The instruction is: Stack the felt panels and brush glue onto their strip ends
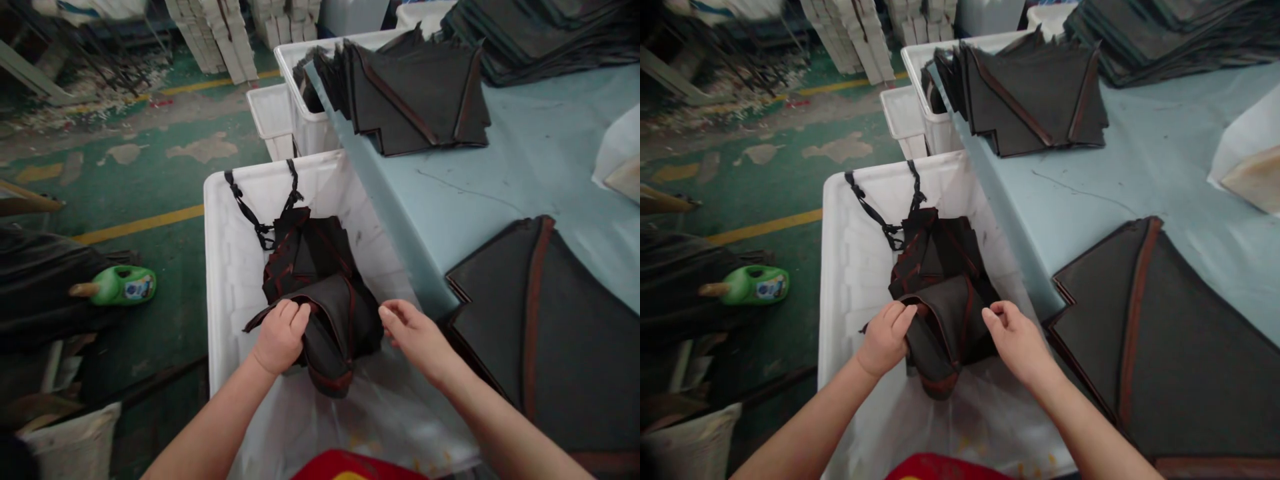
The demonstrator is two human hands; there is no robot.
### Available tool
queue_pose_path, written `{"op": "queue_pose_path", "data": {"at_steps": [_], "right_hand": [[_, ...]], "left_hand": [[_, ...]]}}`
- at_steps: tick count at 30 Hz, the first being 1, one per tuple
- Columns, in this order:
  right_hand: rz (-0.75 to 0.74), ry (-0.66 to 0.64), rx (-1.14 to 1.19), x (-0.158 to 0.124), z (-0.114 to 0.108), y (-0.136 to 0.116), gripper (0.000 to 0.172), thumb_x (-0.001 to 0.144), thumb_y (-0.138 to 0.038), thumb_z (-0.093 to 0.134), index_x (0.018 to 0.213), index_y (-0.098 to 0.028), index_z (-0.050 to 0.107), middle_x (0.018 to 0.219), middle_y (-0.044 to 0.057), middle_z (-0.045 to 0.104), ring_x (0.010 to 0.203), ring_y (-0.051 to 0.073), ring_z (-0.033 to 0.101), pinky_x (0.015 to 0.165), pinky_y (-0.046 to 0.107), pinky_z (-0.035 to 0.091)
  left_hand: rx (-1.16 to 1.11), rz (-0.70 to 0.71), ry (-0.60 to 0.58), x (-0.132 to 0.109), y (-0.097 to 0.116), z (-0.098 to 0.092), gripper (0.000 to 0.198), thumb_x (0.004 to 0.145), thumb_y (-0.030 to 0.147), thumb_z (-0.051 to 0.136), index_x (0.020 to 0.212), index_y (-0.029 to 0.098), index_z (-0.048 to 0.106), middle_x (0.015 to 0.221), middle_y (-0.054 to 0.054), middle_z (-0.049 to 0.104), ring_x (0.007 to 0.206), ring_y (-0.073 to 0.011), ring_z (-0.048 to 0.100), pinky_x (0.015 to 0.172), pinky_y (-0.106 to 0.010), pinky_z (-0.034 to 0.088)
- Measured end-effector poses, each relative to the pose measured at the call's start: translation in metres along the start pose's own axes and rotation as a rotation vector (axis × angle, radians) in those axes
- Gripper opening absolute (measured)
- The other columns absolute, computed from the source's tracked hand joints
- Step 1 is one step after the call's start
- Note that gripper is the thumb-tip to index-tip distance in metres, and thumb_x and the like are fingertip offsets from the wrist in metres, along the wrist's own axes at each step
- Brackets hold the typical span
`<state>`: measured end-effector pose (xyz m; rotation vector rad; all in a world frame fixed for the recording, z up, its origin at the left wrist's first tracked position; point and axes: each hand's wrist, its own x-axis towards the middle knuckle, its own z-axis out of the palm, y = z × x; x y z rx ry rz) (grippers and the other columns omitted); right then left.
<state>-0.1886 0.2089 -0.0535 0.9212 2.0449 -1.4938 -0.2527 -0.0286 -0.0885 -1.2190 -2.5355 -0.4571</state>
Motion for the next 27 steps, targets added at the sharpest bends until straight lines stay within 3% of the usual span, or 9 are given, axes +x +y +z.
{"op": "queue_pose_path", "data": {"at_steps": [2, 5, 9, 13, 16, 19, 22, 24, 27], "right_hand": [[0.112, -0.162, 0.035, -0.012, 0.009, 0.005, 0.047, 0.079, -0.051, 0.050, 0.112, -0.017, 0.053, 0.066, 0.003, 0.061, 0.063, 0.018, 0.059, 0.056, 0.028, 0.045], [0.181, -0.337, 0.346, -0.024, 0.023, 0.003, 0.067, 0.075, -0.050, 0.058, 0.130, -0.019, 0.037, 0.077, 0.002, 0.063, 0.067, 0.016, 0.059, 0.055, 0.025, 0.042], [0.019, -0.158, 0.582, -0.022, 0.030, -0.007, 0.073, 0.066, -0.035, 0.070, 0.129, -0.020, 0.037, 0.077, -0.002, 0.061, 0.065, 0.011, 0.054, 0.055, 0.021, 0.038], [-0.031, -0.085, 0.695, -0.014, 0.025, -0.017, 0.057, 0.059, -0.028, 0.074, 0.111, -0.016, 0.053, 0.070, -0.003, 0.059, 0.064, 0.011, 0.053, 0.063, 0.022, 0.042], [-0.082, -0.027, 0.554, -0.015, 0.021, -0.025, 0.034, 0.062, -0.034, 0.069, 0.088, -0.015, 0.060, 0.073, 0.002, 0.061, 0.066, 0.015, 0.055, 0.065, 0.028, 0.044], [-0.321, 0.068, 0.150, -0.022, 0.018, -0.031, 0.018, 0.070, -0.033, 0.058, 0.079, -0.017, 0.063, 0.076, 0.004, 0.063, 0.071, 0.019, 0.057, 0.070, 0.032, 0.045], [-0.452, 0.080, -0.082, -0.027, 0.018, -0.030, 0.026, 0.073, -0.028, 0.051, 0.095, -0.018, 0.063, 0.079, 0.003, 0.063, 0.073, 0.018, 0.058, 0.073, 0.032, 0.046], [-0.426, 0.043, -0.127, -0.028, 0.017, -0.025, 0.035, 0.074, -0.027, 0.048, 0.105, -0.016, 0.060, 0.081, 0.003, 0.063, 0.074, 0.018, 0.058, 0.074, 0.032, 0.047], [-0.394, -0.022, -0.197, -0.025, 0.016, -0.014, 0.032, 0.074, -0.027, 0.047, 0.101, -0.016, 0.063, 0.087, 0.006, 0.064, 0.081, 0.019, 0.059, 0.078, 0.033, 0.047]], "left_hand": [[-0.007, -0.042, 0.036, -0.001, 0.000, -0.004, 0.028, 0.075, 0.002, 0.040, 0.100, 0.006, 0.052, 0.078, -0.012, 0.052, 0.076, -0.0225, 0.047, 0.065, -0.036, 0.051], [-0.009, -0.092, 0.087, 0.001, 0.002, -0.008, 0.030, 0.073, 0.002, 0.041, 0.102, 0.006, 0.050, 0.081, -0.012, 0.052, 0.078, -0.0227, 0.048, 0.067, -0.037, 0.051], [-0.008, -0.085, 0.088, 0.002, 0.005, -0.011, 0.031, 0.073, 0.002, 0.041, 0.102, 0.008, 0.050, 0.079, -0.011, 0.052, 0.075, -0.0215, 0.048, 0.064, -0.036, 0.051], [-0.039, -0.062, 0.039, -0.007, 0.009, -0.008, 0.031, 0.074, 0.002, 0.039, 0.101, 0.007, 0.053, 0.078, -0.011, 0.053, 0.076, -0.0221, 0.048, 0.066, -0.036, 0.051], [-0.121, -0.060, -0.099, -0.023, 0.017, -0.002, 0.033, 0.074, 0.001, 0.039, 0.103, 0.007, 0.054, 0.085, -0.012, 0.057, 0.080, -0.0222, 0.049, 0.070, -0.037, 0.051], [-0.200, -0.054, -0.227, -0.041, 0.027, 0.004, 0.033, 0.075, 0.002, 0.040, 0.105, 0.007, 0.055, 0.094, -0.012, 0.058, 0.086, -0.0223, 0.050, 0.075, -0.036, 0.050], [-0.209, -0.040, -0.296, -0.050, 0.036, 0.008, 0.031, 0.078, 0.006, 0.043, 0.106, 0.008, 0.055, 0.094, -0.011, 0.060, 0.084, -0.0227, 0.052, 0.074, -0.037, 0.050], [-0.191, -0.057, -0.313, -0.052, 0.039, 0.010, 0.034, 0.078, 0.008, 0.043, 0.110, 0.009, 0.054, 0.096, -0.012, 0.060, 0.084, -0.0229, 0.052, 0.073, -0.037, 0.050], [-0.169, -0.099, -0.302, -0.049, 0.041, 0.011, 0.043, 0.076, 0.005, 0.041, 0.118, 0.008, 0.049, 0.108, -0.015, 0.058, 0.092, -0.0236, 0.052, 0.078, -0.037, 0.049]]}}
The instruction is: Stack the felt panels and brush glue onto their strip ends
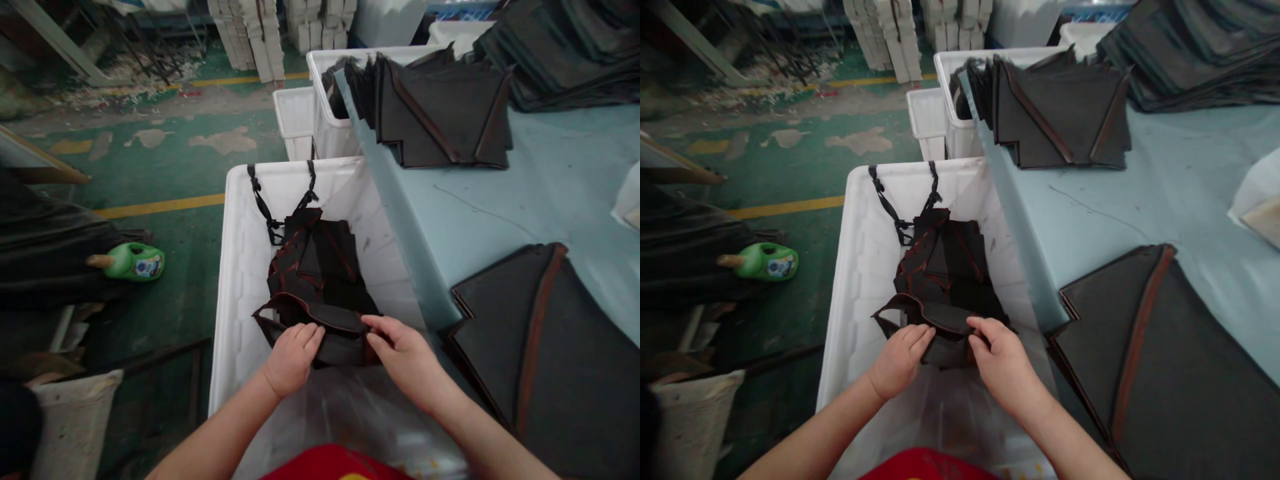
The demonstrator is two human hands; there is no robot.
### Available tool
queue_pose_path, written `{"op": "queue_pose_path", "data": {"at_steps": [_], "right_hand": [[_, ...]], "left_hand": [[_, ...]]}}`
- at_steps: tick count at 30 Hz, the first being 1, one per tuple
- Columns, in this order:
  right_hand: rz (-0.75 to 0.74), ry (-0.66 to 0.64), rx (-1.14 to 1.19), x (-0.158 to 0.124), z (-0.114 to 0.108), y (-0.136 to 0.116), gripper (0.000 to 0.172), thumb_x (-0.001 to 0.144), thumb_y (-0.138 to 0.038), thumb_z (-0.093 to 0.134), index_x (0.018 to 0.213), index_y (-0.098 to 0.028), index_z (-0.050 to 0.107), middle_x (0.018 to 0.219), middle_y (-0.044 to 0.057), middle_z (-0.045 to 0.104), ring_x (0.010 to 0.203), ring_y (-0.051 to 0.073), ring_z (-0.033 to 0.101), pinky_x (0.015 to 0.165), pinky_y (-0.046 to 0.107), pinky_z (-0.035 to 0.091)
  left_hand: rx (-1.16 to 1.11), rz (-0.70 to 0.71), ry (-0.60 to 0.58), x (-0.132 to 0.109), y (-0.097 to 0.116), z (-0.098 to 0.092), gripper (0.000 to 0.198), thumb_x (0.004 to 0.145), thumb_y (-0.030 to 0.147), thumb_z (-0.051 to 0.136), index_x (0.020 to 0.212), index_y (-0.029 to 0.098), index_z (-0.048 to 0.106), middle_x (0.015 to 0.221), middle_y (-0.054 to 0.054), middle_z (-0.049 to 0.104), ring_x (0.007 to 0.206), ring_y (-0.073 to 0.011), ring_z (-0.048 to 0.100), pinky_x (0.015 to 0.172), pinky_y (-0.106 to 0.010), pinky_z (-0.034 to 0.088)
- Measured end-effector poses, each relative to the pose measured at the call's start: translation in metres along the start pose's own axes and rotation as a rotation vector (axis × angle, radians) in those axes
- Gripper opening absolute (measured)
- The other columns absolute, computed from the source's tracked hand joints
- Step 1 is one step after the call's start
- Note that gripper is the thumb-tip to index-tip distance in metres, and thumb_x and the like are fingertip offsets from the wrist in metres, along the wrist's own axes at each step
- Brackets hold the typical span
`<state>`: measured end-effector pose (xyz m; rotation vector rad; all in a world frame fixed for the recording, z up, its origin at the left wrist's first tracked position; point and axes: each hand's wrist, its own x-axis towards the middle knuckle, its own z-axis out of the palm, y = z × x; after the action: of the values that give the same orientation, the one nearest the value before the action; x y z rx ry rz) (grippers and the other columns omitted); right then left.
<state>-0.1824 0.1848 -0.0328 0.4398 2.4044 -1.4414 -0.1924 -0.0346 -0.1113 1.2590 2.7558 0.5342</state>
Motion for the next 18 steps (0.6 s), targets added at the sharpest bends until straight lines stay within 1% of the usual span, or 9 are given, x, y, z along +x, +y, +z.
{"op": "queue_pose_path", "data": {"at_steps": [3, 5, 7, 10, 12, 13, 15, 17, 18], "right_hand": [[-0.040, -0.046, -0.118, -0.002, -0.002, 0.009, 0.024, 0.075, -0.025, 0.048, 0.091, -0.018, 0.064, 0.081, 0.005, 0.064, 0.075, 0.019, 0.059, 0.071, 0.033, 0.048], [-0.146, -0.020, -0.217, -0.003, -0.006, 0.010, 0.020, 0.078, -0.022, 0.045, 0.083, -0.019, 0.063, 0.077, 0.004, 0.061, 0.072, 0.019, 0.058, 0.069, 0.033, 0.048], [-0.301, 0.073, -0.302, -0.006, -0.013, 0.007, 0.019, 0.080, -0.022, 0.043, 0.079, -0.019, 0.062, 0.079, 0.006, 0.059, 0.076, 0.021, 0.057, 0.070, 0.036, 0.048], [-0.538, 0.239, -0.347, -0.014, -0.024, -0.002, 0.012, 0.082, -0.021, 0.046, 0.082, -0.020, 0.058, 0.095, 0.010, 0.057, 0.099, 0.028, 0.053, 0.082, 0.044, 0.045], [-0.619, 0.264, -0.336, -0.023, -0.032, -0.005, 0.013, 0.084, -0.018, 0.043, 0.089, -0.022, 0.054, 0.103, 0.010, 0.058, 0.105, 0.026, 0.052, 0.087, 0.043, 0.044], [-0.616, 0.276, -0.339, -0.027, -0.036, -0.006, 0.015, 0.085, -0.017, 0.042, 0.093, -0.023, 0.052, 0.102, 0.009, 0.059, 0.100, 0.024, 0.056, 0.085, 0.040, 0.046], [-0.567, 0.333, -0.370, -0.035, -0.043, -0.005, 0.018, 0.085, -0.018, 0.042, 0.100, -0.024, 0.051, 0.093, 0.006, 0.063, 0.083, 0.021, 0.062, 0.075, 0.034, 0.050], [-0.520, 0.401, -0.382, -0.040, -0.048, -0.003, 0.018, 0.085, -0.021, 0.045, 0.100, -0.024, 0.052, 0.087, 0.006, 0.064, 0.075, 0.021, 0.063, 0.068, 0.032, 0.050], [-0.512, 0.419, -0.361, -0.043, -0.049, -0.002, 0.017, 0.084, -0.021, 0.046, 0.100, -0.025, 0.053, 0.086, 0.005, 0.064, 0.075, 0.021, 0.063, 0.067, 0.031, 0.050]], "left_hand": [[-0.015, -0.010, 0.018, 0.002, 0.004, -0.002, 0.051, 0.074, 0.004, 0.040, 0.125, 0.008, 0.042, 0.114, -0.017, 0.055, 0.100, -0.0242, 0.050, 0.082, -0.039, 0.047], [-0.085, -0.038, 0.002, 0.002, 0.009, -0.005, 0.054, 0.073, 0.004, 0.041, 0.127, 0.010, 0.040, 0.112, -0.015, 0.057, 0.102, -0.0241, 0.049, 0.086, -0.041, 0.045], [-0.201, -0.112, -0.052, 0.001, 0.014, -0.007, 0.060, 0.069, 0.006, 0.045, 0.128, 0.012, 0.038, 0.110, -0.013, 0.057, 0.103, -0.0233, 0.049, 0.091, -0.043, 0.041], [-0.324, -0.278, -0.147, -0.003, 0.015, -0.008, 0.067, 0.064, 0.012, 0.053, 0.129, 0.017, 0.036, 0.116, -0.010, 0.055, 0.102, -0.0236, 0.049, 0.095, -0.046, 0.035], [-0.313, -0.359, -0.199, -0.008, 0.009, -0.007, 0.072, 0.065, 0.018, 0.059, 0.132, 0.021, 0.032, 0.120, -0.009, 0.055, 0.100, -0.0237, 0.051, 0.094, -0.047, 0.034], [-0.269, -0.401, -0.221, -0.011, 0.005, -0.008, 0.073, 0.066, 0.020, 0.061, 0.132, 0.022, 0.031, 0.118, -0.009, 0.056, 0.098, -0.0233, 0.052, 0.092, -0.046, 0.034], [-0.145, -0.500, -0.244, -0.018, -0.006, -0.012, 0.059, 0.070, 0.020, 0.059, 0.127, 0.023, 0.041, 0.106, -0.008, 0.061, 0.092, -0.0227, 0.054, 0.087, -0.043, 0.037], [-0.017, -0.610, -0.227, -0.026, -0.017, -0.025, 0.032, 0.075, 0.015, 0.052, 0.106, 0.022, 0.058, 0.088, -0.008, 0.063, 0.090, -0.0246, 0.053, 0.081, -0.043, 0.037], [0.043, -0.661, -0.203, -0.031, -0.022, -0.034, 0.025, 0.076, 0.014, 0.048, 0.095, 0.022, 0.062, 0.084, -0.008, 0.061, 0.091, -0.0260, 0.052, 0.080, -0.044, 0.037]]}}
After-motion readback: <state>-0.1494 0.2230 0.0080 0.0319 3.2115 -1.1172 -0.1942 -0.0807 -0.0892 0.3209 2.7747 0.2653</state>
